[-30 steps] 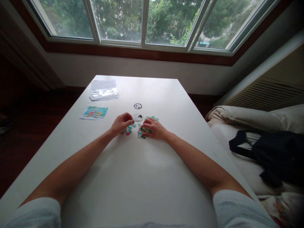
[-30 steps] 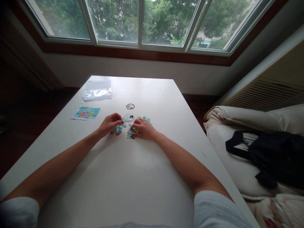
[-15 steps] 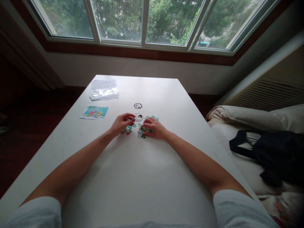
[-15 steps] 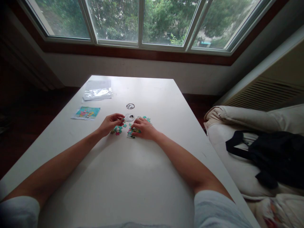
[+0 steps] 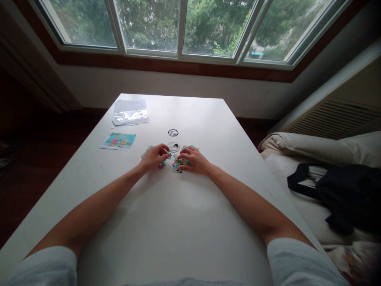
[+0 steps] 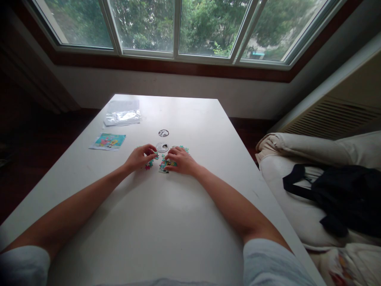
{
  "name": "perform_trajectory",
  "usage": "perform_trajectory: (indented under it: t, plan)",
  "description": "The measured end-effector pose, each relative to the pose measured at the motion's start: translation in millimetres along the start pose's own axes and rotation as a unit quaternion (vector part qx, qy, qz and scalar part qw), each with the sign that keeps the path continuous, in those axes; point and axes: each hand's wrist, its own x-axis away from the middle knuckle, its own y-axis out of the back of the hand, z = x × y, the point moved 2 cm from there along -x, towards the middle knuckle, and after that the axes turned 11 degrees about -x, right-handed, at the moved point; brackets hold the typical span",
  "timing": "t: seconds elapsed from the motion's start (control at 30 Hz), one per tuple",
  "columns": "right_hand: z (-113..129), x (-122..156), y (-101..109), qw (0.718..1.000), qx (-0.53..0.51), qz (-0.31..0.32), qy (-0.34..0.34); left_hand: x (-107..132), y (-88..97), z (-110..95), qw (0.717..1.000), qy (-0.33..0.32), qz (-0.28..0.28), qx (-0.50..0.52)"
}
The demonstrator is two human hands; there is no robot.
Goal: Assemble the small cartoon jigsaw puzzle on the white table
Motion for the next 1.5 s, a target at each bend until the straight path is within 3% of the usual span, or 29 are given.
perform_trajectory:
  t: [0.43,0.8,1.5]
  plan:
    - [-6,1,-1,1.000,0.006,0.001,-0.004,7,-1.2,-13,0.988,-0.046,0.081,-0.126]
    - [-5,1,2,1.000,-0.006,0.006,-0.004,6,-2.0,-9,0.978,-0.064,0.057,-0.192]
    - [-8,0,1,1.000,-0.020,0.009,-0.002,7,-8.9,-10,0.973,-0.088,0.035,-0.209]
